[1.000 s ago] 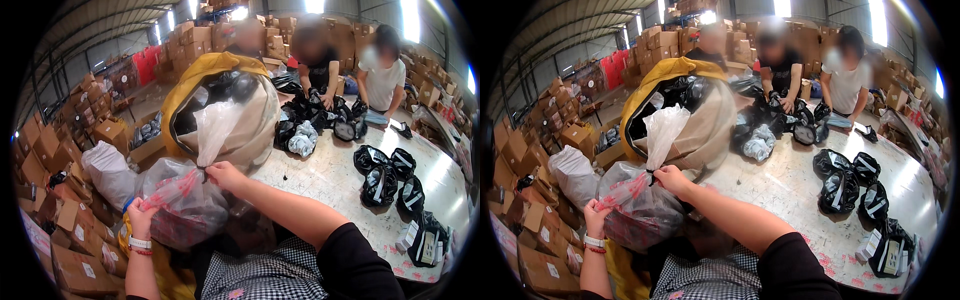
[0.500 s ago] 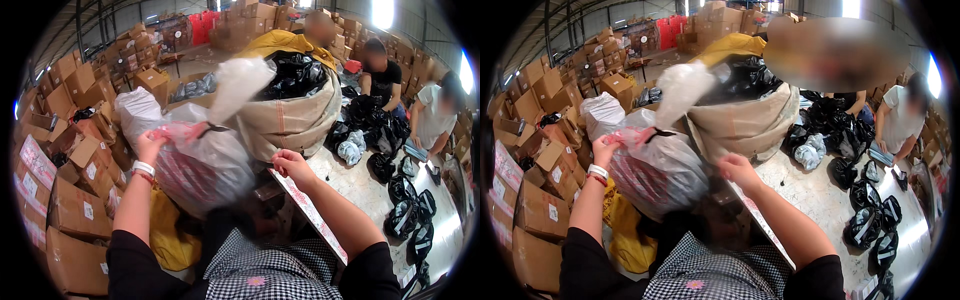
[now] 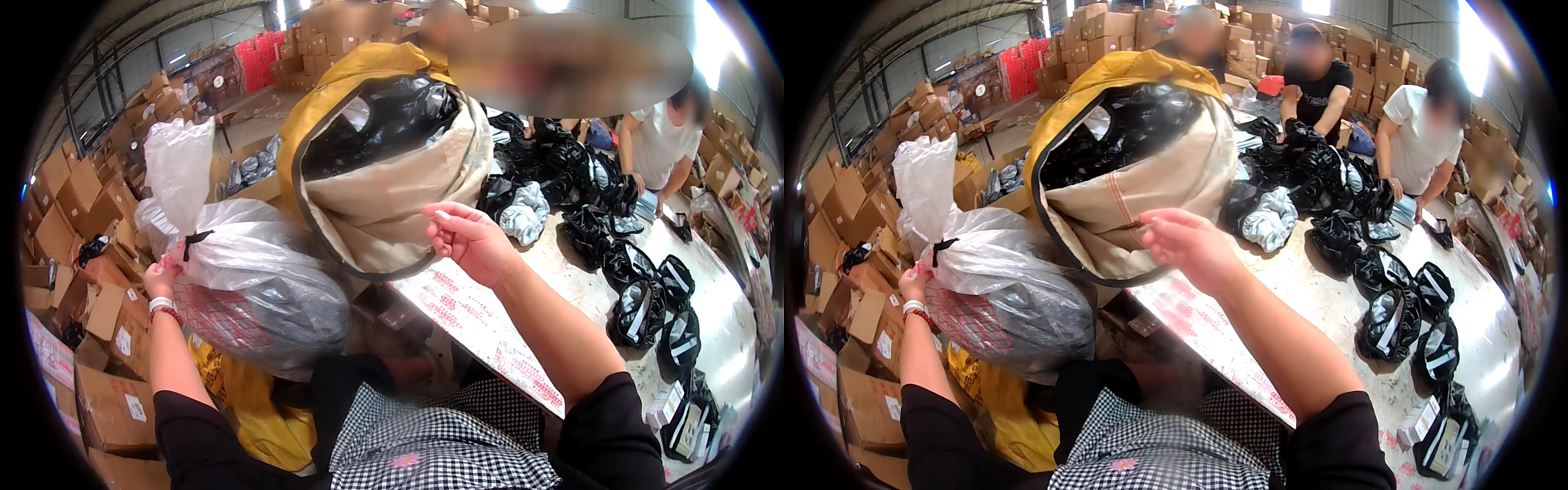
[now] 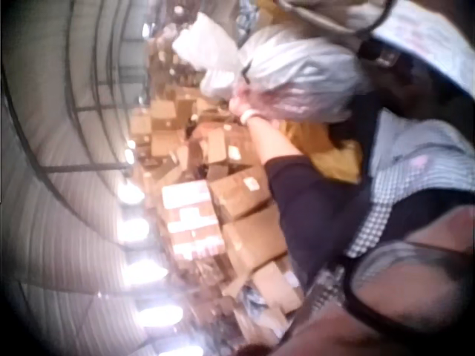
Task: The person repeatedly picks up small black plastic packages from a table, opens them to reveal folded clothing, and places the items into a large clear plastic bag. The person then ties the bag closed and places it into a large canvas tote.
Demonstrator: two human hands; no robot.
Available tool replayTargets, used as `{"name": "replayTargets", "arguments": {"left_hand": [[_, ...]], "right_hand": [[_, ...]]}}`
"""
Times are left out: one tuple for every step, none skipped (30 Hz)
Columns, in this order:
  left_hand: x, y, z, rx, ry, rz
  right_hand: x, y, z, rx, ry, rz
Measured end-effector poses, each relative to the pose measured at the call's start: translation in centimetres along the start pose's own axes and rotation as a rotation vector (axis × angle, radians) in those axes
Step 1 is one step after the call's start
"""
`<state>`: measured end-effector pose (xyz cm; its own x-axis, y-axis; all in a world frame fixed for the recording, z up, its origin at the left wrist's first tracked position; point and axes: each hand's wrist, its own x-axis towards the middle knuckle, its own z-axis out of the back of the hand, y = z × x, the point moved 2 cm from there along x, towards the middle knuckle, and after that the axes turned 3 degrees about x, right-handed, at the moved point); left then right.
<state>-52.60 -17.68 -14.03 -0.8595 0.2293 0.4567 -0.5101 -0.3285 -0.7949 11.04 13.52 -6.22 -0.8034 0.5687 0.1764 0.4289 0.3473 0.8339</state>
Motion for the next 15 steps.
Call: {"name": "replayTargets", "arguments": {"left_hand": [[0.9,0.3,-0.1,-0.046,0.01,-0.025],[1.7,0.7,0.0,-0.082,0.001,-0.038],[2.4,1.2,0.2,-0.119,-0.008,-0.05],[3.4,2.1,1.1,-0.034,-0.072,-0.062],[4.3,2.8,1.5,0.05,-0.129,-0.076],[4.5,3.3,1.1,0.145,-0.15,-0.075],[3.7,2.3,-2.0,0.358,-0.176,-0.113],[4.9,4.1,1.2,0.644,-0.27,-0.265],[6.4,5.1,4.3,0.932,-0.368,-0.422],[5.4,4.3,-0.8,0.69,-0.268,-0.349],[3.4,3.7,-4.6,0.463,-0.16,-0.261],[4.6,5.6,0.1,0.384,-0.163,-0.273],[3.1,3.9,-4.9,0.222,-0.006,-0.212],[2.7,4.7,-3.4,0.143,0.056,-0.204],[2.6,5.5,-1.4,0.067,0.114,-0.2]], "right_hand": [[-0.2,0.1,0.1,-0.026,-0.054,0.004],[-0.2,-0.1,0.1,-0.051,-0.105,0.007],[-0.1,-0.1,0.2,-0.076,-0.157,0.01],[-0.1,-0.1,0.4,-0.085,-0.143,0.009],[-0.1,-0.2,0.9,-0.092,-0.138,0.009],[-0.1,-0.4,1.7,-0.104,-0.14,0.007],[-0.4,-0.4,2.9,-0.133,-0.172,0.012],[-0.1,-1.4,4.7,-0.136,-0.122,-0.035],[0.2,-2.0,6.0,-0.231,-0.155,-0.003],[-0.6,-1.9,8.2,-0.385,-0.283,0.028],[-1.9,-1.9,10.1,-0.537,-0.405,0.044],[-1.8,-2.6,10.9,-0.817,-0.449,0.096],[-3.9,-2.3,15.0,-1.364,-0.551,0.253],[-4.5,-2.3,16.1,-1.517,-0.594,0.219],[-4.8,-2.4,17.0,-1.663,-0.635,0.188]]}}
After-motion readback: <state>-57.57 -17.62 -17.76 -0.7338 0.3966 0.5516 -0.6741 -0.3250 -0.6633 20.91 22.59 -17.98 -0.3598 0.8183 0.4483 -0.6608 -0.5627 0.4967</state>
